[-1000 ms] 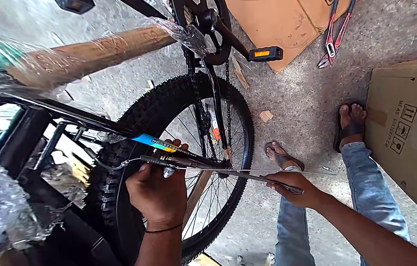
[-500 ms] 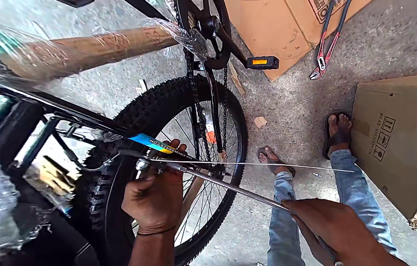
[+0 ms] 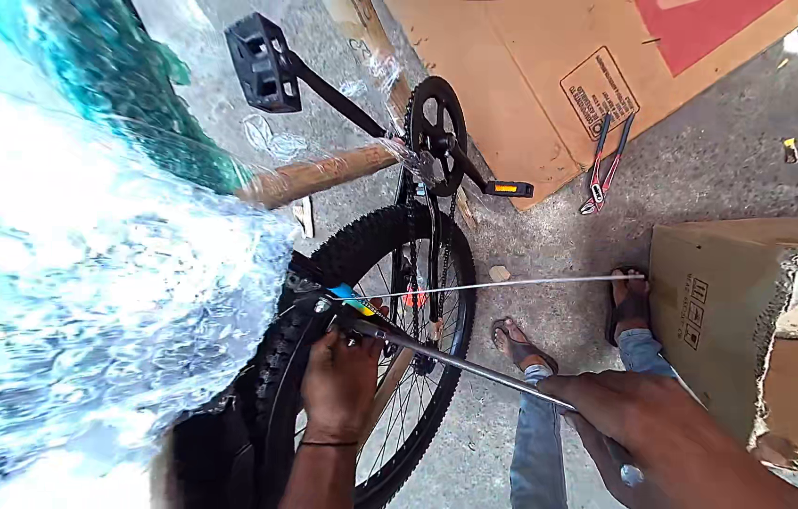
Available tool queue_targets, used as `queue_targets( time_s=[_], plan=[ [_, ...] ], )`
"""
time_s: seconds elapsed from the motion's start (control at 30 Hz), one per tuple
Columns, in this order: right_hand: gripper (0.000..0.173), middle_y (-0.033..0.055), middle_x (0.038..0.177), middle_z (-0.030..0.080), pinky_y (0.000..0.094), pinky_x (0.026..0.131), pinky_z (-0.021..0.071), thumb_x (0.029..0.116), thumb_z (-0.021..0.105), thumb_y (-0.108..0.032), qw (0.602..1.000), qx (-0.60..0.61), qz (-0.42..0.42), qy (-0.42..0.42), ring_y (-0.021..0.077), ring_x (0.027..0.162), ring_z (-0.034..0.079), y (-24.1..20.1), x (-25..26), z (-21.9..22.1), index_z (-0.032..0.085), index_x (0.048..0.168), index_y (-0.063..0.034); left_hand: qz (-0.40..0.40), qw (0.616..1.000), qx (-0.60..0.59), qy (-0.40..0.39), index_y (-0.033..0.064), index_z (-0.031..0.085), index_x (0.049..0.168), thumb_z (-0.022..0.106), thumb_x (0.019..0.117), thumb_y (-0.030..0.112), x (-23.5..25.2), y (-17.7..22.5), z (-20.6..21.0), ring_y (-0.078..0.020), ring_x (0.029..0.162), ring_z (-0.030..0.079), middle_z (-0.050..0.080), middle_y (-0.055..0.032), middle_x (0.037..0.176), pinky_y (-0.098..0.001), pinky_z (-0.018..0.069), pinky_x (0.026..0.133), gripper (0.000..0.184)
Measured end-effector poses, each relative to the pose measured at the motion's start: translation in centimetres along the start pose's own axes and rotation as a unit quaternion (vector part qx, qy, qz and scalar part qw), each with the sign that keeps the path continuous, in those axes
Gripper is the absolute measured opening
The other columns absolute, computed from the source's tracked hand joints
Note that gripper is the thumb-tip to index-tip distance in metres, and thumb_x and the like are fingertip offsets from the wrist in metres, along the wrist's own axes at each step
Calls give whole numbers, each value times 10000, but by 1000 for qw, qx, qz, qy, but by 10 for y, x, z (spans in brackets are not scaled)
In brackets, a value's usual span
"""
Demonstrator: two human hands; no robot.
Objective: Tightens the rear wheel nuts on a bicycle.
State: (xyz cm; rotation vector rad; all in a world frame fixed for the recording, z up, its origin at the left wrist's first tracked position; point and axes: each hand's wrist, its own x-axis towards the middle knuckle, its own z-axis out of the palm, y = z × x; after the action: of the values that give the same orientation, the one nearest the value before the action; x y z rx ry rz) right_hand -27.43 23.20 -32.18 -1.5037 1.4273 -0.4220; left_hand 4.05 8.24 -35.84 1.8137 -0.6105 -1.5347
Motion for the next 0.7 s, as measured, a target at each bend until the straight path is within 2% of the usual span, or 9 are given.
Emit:
queue_targets(
  time_s=[0.07,0.13,0.2,0.27,0.33,0.4,0.47,0.57,0.7],
  plan=[
    [326,37,923,731,420,694,588,977,567,-200,1000,30,-8,-3,227,822,713,14,-9,25,693,1277,-179,6,999,35,22,65,482,1350,170,1116,288,0,0,3,-258,1192,646,637,-118,1324,-449,529,1015,449],
    [350,-2,972,739,378,814,570,992,534,-225,999,34,-5,9,205,938,689,29,-15,51,690,1305,-212,23,996,72,37,53,484,1358,210,1114,270,-1,-2,6,-241,1173,648,633,-111,1328,-441,534,998,426],
    [348,-13,953,738,369,790,538,1005,504,-252,999,34,5,15,199,909,670,42,-19,73,700,1292,-228,48,993,101,39,41,482,1379,228,1114,265,-3,-6,7,-226,1200,629,618,-104,1345,-432,522,1018,430],
    [363,35,1022,729,418,801,569,1033,492,-259,996,70,17,-47,233,946,691,52,-21,86,650,1355,-199,78,989,119,34,47,511,1332,230,1101,242,-3,-10,8,-207,1179,628,625,-85,1316,-422,524,1006,413],
    [431,101,1152,712,472,913,563,1019,524,-166,985,131,14,-115,284,1050,692,57,-22,97,562,1446,-126,100,987,123,29,56,517,1300,240,1088,237,0,-13,7,-201,1177,622,625,-74,1298,-427,520,1008,393],
    [603,139,1239,686,507,945,551,923,600,-24,978,154,15,-141,329,1106,675,56,-27,110,492,1511,-104,107,986,126,28,42,500,1329,228,1095,240,0,-14,7,-204,1207,610,609,-83,1327,-431,502,1039,410],
    [634,139,1253,688,494,933,571,897,625,5,981,163,15,-102,318,1101,689,53,-37,128,508,1507,-120,119,981,153,19,29,492,1352,218,1102,243,-1,-14,5,-188,1217,593,593,-80,1340,-419,481,1064,427],
    [409,67,1227,714,377,983,562,1031,562,-134,967,253,41,-13,180,1081,695,62,-40,159,592,1439,-137,133,963,228,47,16,531,1321,261,1106,270,-4,-11,5,-169,1148,630,620,-86,1313,-389,521,1006,429],
    [365,50,1207,723,321,987,555,1025,557,-143,954,292,61,29,118,1072,689,80,-27,180,651,1378,-134,126,950,254,131,-31,549,1269,337,1105,247,-9,-9,23,-155,1043,648,620,-107,1183,-374,553,938,386]
  ],
)
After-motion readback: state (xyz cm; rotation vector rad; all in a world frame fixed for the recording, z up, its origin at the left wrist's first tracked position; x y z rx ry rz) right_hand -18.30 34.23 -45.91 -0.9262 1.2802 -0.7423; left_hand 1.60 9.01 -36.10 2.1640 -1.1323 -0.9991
